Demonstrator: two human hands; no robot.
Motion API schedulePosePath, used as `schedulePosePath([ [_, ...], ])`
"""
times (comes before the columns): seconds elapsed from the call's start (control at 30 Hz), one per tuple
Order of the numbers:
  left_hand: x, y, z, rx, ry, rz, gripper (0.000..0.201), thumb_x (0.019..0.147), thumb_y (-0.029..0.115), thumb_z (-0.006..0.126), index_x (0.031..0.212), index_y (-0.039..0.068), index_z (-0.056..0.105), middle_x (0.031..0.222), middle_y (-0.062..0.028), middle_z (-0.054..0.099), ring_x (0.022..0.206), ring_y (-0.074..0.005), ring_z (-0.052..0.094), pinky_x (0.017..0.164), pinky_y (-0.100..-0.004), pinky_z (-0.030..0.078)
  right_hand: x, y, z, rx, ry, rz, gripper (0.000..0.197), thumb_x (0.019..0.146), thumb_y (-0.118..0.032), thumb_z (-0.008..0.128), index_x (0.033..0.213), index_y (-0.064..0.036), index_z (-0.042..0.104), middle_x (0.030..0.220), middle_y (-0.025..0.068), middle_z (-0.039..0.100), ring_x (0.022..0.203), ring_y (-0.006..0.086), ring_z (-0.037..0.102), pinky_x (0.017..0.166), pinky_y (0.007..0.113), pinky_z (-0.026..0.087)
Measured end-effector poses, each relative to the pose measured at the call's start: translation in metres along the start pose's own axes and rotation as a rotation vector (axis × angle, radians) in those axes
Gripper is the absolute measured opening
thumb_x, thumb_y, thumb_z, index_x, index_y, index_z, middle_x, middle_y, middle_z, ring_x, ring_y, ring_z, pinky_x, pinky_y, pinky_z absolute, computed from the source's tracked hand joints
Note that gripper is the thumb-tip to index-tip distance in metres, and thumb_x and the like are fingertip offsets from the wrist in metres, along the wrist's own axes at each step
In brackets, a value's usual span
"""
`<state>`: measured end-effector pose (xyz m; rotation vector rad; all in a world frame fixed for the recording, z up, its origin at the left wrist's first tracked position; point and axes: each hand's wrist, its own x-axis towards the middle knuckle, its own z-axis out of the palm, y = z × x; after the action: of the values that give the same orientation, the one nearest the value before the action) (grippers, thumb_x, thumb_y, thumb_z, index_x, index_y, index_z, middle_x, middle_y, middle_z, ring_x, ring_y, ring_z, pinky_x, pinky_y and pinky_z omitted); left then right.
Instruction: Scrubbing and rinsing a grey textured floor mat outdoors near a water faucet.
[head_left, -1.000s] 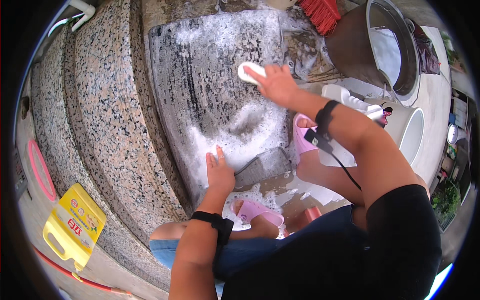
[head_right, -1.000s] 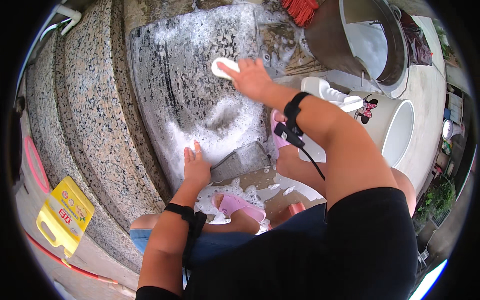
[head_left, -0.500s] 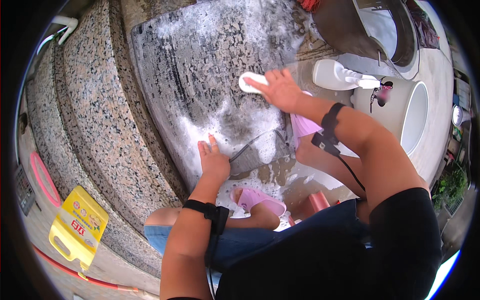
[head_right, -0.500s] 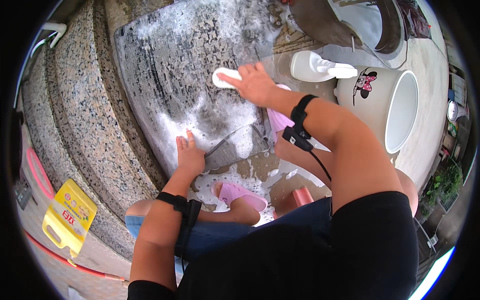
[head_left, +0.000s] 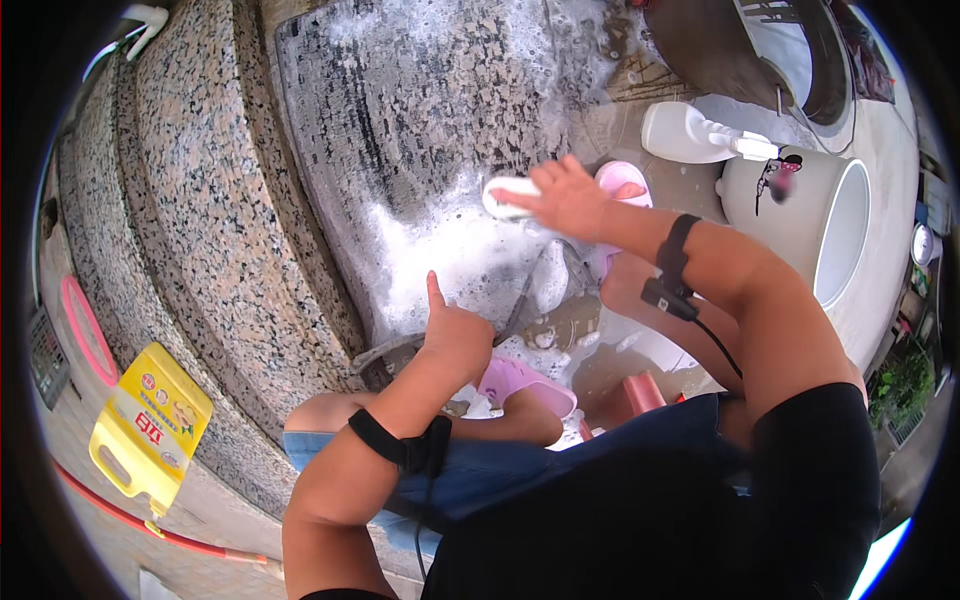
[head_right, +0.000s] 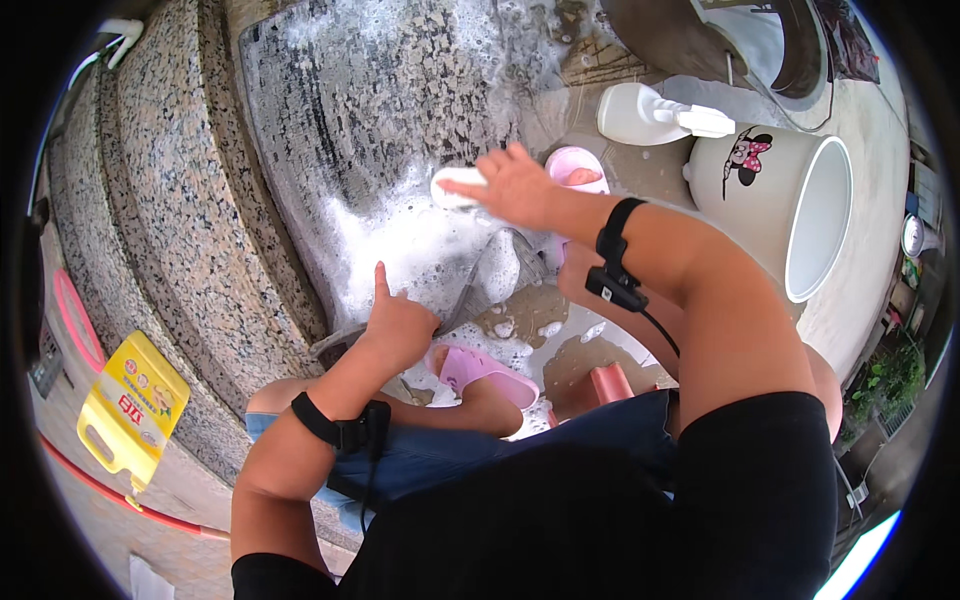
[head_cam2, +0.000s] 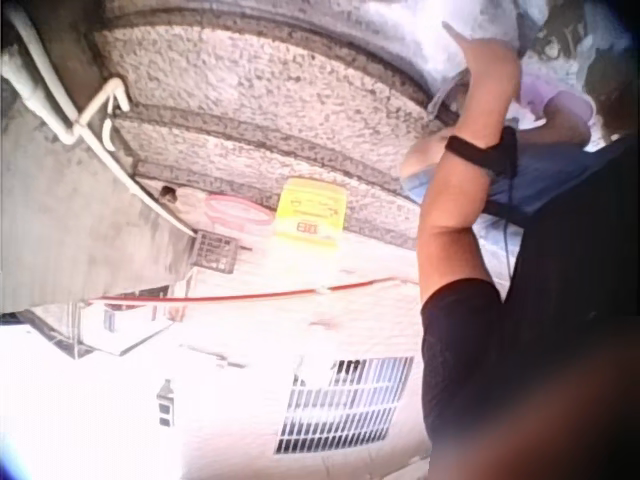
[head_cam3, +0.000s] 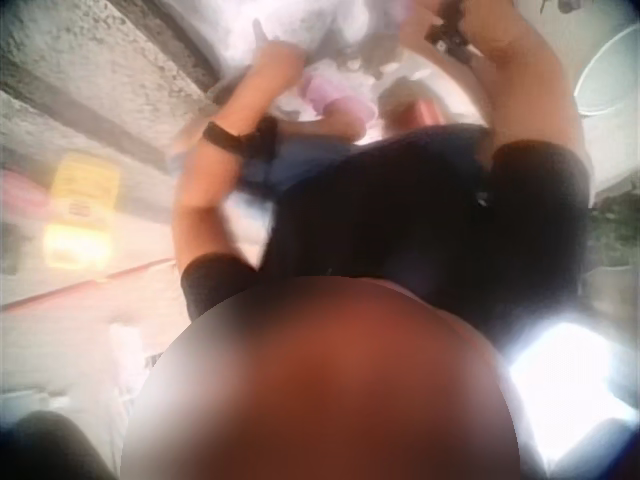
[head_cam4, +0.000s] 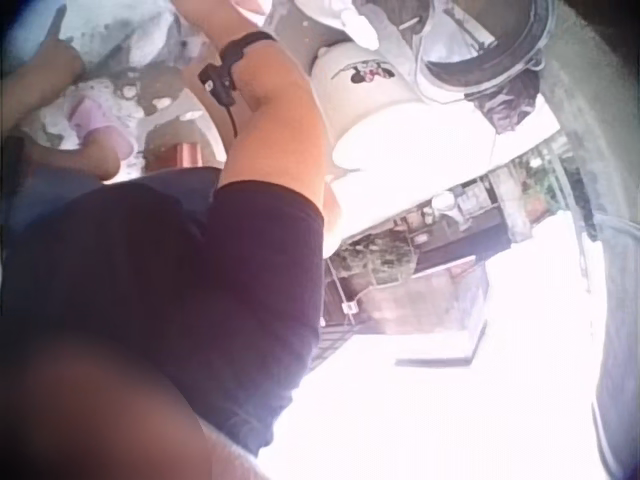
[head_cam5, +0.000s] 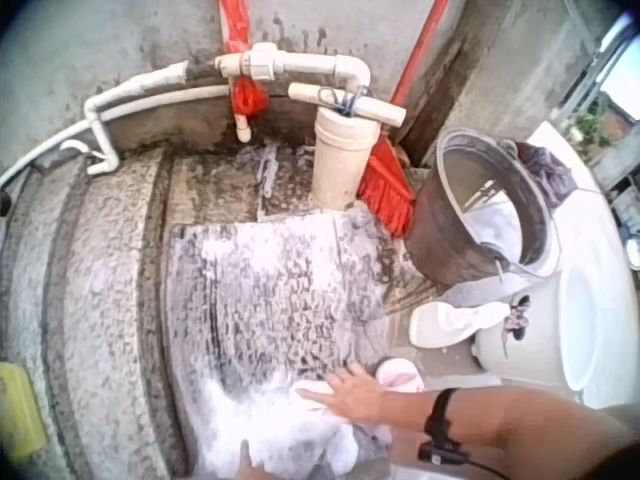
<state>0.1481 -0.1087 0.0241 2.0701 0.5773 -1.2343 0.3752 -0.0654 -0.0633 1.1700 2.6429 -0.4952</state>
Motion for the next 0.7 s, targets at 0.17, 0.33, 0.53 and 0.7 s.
schedulePosePath([
  [0.17, -0.002, 0.016, -0.010, 0.015, -0.038, 0.088, 0.021, 0.080, 0.015, 0.051, 0.082, 0.016, 0.071, 0.078, -0.0040, 0.067, 0.089, -0.0270, 0.063, 0.101, -0.0679, -0.001, 0.017, -0.001, 0.018, -0.039, 0.098, -0.465, 0.055, 0.085, -0.016, 0.046, 0.131, -0.0432, 0.038, 0.082, -0.0002, 0.046, 0.082, 0.0161, 0.048, 0.076, 0.032, 0.033],
  [0.33, -0.010, 0.022, -0.008, 0.061, 0.025, 0.063, 0.021, 0.081, 0.014, 0.050, 0.080, 0.015, 0.071, 0.074, -0.0015, 0.066, 0.081, -0.0219, 0.065, 0.102, -0.0673, -0.002, 0.075, 0.057, -0.022, -0.121, 0.253, 0.241, 0.067, 0.083, -0.017, 0.055, 0.140, -0.0357, 0.025, 0.095, 0.0087, 0.052, 0.091, 0.0227, 0.048, 0.078, 0.037, 0.031],
  [0.53, -0.023, 0.020, -0.002, -0.021, 0.077, 0.041, 0.021, 0.081, 0.014, 0.049, 0.081, 0.014, 0.071, 0.076, -0.0016, 0.067, 0.080, -0.0208, 0.065, 0.102, -0.0664, -0.001, 0.019, -0.059, 0.016, 0.103, -0.043, -0.295, 0.056, 0.087, -0.016, 0.045, 0.135, -0.0415, 0.033, 0.090, 0.0053, 0.051, 0.089, 0.0198, 0.049, 0.080, 0.036, 0.032],
  [0.7, -0.041, 0.026, -0.006, -0.025, 0.078, 0.053, 0.019, 0.081, 0.015, 0.051, 0.078, 0.015, 0.070, 0.073, -0.0012, 0.066, 0.079, -0.0204, 0.065, 0.103, -0.0652, 0.000, 0.072, 0.013, -0.016, -0.175, 0.085, -0.211, 0.063, 0.085, -0.015, 0.052, 0.136, -0.0431, 0.028, 0.093, 0.0050, 0.053, 0.090, 0.0186, 0.050, 0.077, 0.033, 0.032],
])
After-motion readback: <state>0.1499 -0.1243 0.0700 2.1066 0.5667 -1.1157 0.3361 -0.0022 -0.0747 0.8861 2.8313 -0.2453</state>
